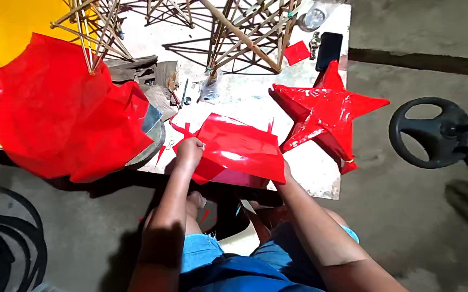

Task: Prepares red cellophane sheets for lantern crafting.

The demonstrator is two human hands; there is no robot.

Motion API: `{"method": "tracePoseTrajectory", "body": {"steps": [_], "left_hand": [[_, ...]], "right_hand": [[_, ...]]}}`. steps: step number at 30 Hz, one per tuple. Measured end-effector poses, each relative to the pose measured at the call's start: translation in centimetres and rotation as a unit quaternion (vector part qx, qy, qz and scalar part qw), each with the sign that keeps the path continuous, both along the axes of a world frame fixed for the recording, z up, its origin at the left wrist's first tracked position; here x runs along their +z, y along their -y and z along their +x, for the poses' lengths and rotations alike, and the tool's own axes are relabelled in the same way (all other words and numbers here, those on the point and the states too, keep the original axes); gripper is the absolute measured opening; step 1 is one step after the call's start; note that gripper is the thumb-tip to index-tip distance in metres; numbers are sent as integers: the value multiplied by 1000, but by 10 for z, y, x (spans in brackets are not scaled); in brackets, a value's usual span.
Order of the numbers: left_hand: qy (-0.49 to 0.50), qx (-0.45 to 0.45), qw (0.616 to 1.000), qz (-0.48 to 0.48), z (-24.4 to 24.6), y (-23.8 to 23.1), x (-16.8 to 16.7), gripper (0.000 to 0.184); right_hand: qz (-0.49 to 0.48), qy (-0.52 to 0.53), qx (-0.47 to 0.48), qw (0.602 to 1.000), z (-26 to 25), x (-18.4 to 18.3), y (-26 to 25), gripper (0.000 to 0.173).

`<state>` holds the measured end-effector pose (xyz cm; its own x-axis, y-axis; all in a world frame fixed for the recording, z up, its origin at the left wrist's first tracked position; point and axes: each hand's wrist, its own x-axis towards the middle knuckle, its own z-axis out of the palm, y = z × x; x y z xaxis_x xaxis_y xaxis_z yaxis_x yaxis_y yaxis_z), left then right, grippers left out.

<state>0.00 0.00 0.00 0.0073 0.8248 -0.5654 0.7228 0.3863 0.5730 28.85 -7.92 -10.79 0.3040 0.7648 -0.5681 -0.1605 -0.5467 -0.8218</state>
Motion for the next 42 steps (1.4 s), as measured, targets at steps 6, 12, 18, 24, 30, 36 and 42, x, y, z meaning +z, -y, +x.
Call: {"method": "tracePoseTrajectory", "body": {"steps": [6,12,18,24,30,36,42], "left_hand": [[176,120,977,-17,-30,-4,-35,37],[144,29,989,-28,-54,-3,-40,33],[167,30,985,-11,-55,-12,-52,21],[158,88,983,11,-52,-13,-52,13],[165,127,978,-31,-50,-12,-62,15],[198,182,962,-49,-47,-11,-53,14],[256,201,945,-23,-48,2,-22,11]], "right_hand": [[-120,322,281,896,8,7,-27,35],[-64,238,207,947,6,0,-25,30],[-80,344,330,875,16,3,-34,37],[-129,387,361,839,10,0,-46,38],[-216,434,392,782,2,19,-44,36],[-65,331,294,894,8,27,-48,85],[29,86,216,972,15,58,-41,19]]}}
